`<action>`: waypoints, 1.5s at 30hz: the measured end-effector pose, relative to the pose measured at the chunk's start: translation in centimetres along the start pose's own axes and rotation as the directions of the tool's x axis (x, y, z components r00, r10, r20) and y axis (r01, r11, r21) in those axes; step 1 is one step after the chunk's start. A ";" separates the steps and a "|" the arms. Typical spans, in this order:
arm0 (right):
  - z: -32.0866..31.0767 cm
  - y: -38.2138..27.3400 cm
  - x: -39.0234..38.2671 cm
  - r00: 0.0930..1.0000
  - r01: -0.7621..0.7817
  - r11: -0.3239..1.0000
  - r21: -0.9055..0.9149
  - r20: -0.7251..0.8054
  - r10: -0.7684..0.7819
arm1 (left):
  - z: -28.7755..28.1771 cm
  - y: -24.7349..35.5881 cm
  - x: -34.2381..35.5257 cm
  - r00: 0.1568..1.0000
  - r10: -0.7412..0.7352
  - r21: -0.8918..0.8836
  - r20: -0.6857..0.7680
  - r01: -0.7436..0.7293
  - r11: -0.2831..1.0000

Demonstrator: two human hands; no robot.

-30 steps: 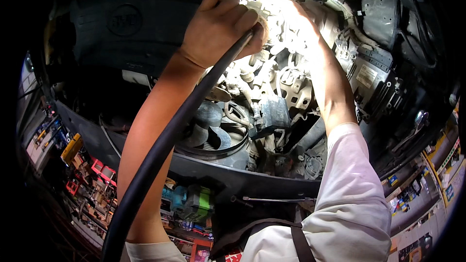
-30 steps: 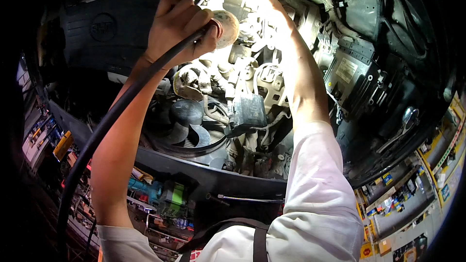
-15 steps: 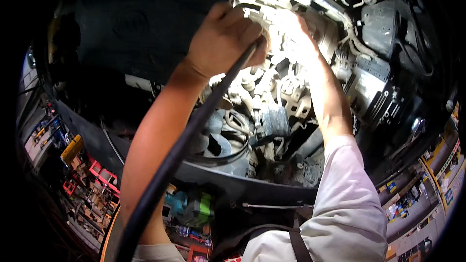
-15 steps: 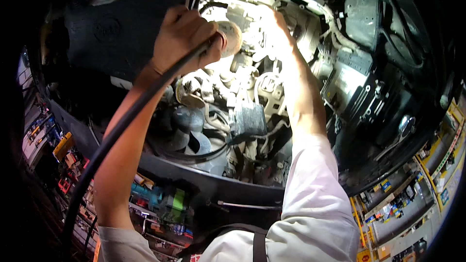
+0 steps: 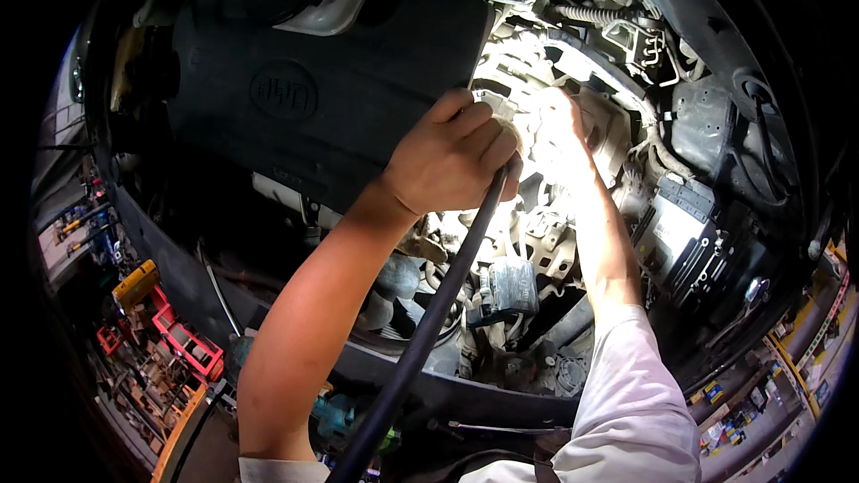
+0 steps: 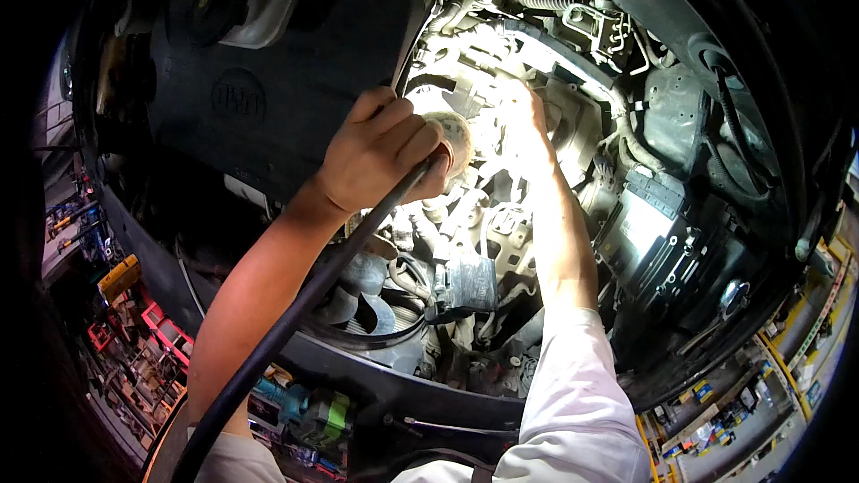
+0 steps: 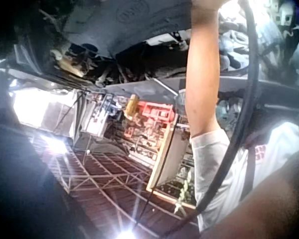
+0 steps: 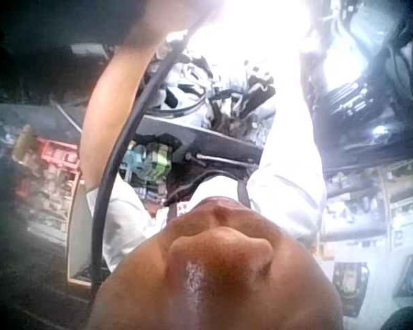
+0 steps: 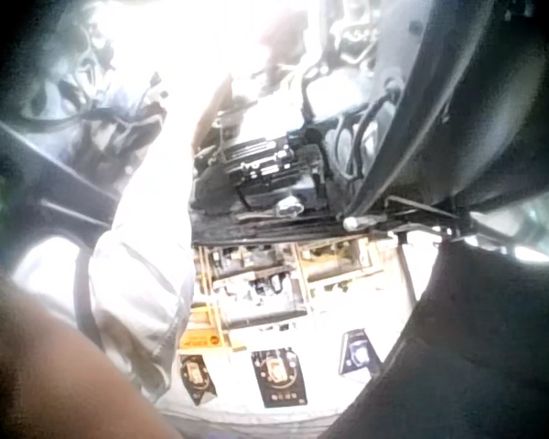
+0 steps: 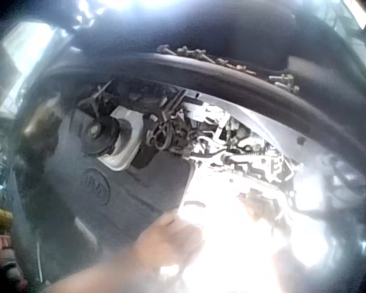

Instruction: The person works on a car engine with the hood open, using a cordless impact wrench and a wrench to remove and install bolts on engine components. They also use a portable work light to illuminate the engine bay and handle various tools and parts during the repair process.

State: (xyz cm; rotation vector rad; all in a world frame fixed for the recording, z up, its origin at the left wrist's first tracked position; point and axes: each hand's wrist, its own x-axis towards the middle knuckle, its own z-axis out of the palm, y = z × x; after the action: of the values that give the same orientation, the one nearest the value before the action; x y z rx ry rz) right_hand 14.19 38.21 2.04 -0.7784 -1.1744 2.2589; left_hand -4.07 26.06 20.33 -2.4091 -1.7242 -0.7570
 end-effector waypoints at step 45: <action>-5.8 3.7 1.7 0.970 -0.107 0.895 -0.432 -0.242 -0.001 | 1.1 0.3 1.4 0.999 0.044 -0.049 0.027 -0.042 0.998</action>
State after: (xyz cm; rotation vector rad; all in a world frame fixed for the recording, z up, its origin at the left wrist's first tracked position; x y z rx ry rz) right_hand 16.33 40.69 -4.22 -1.2291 -1.5854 1.8848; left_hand -3.05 27.49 20.05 -2.4919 -1.6769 -0.7722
